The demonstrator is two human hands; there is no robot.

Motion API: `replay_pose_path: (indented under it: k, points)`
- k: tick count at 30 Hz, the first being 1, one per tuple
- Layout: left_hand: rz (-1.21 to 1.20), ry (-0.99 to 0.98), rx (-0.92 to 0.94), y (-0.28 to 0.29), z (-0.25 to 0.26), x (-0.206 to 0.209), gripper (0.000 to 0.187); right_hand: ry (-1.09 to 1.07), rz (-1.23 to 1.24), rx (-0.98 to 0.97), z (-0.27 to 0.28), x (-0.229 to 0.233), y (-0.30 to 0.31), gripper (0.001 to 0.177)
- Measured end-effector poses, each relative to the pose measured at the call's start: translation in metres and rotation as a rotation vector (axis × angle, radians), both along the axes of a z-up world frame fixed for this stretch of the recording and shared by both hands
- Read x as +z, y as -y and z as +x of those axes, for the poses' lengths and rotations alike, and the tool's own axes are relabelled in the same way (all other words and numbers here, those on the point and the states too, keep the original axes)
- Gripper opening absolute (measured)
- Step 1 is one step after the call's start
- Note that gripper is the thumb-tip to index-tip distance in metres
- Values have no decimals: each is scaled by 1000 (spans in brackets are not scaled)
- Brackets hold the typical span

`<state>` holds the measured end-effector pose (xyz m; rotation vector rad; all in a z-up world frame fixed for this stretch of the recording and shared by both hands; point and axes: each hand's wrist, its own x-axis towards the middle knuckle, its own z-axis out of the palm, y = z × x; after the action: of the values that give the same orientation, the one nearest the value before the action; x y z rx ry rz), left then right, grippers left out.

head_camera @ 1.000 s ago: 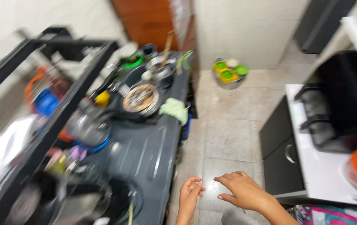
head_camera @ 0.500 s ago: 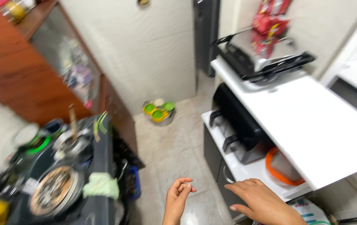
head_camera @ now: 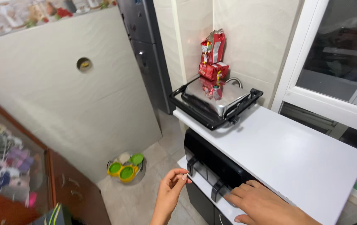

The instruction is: The person moves various kitchen items and appliances including a blender and a panini press from a counter to a drying rack by hand.

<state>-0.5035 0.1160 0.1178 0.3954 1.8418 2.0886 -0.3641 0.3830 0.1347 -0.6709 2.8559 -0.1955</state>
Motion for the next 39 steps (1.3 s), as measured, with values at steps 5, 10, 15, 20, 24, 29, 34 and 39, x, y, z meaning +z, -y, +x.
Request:
replay_pose_path:
  k: [5, 10, 15, 20, 24, 29, 34, 39]
  points:
    - [25, -55, -85, -16, -97, 12, 22, 24, -119, 6, -56, 37, 14, 53]
    - [-148, -373, -97, -90, -203, 66, 54, -384, -181, -287, -127, 58, -15, 76]
    - [-269, -504, -52, -194, -286, 113, 85, -511, -102, -587, -204, 106, -64, 72]
    - [-257, -474, 47, -281, -363, 121, 99, -549, -15, -721, -281, 126, -128, 70]
    - [-274, -470, 1, -328, -394, 135, 111, -426, -15, -816, -338, 133, -173, 87]
    - [-336, -491, 27, -356, -407, 140, 114, -212, -167, -927, -382, 161, -183, 105]
    - [-466, -436, 16, -354, -393, 161, 107, -118, -207, -982, -424, 144, -205, 111]
    - [-513, -425, 42, -366, -403, 147, 94, -109, -219, -980, -436, 145, -203, 116]
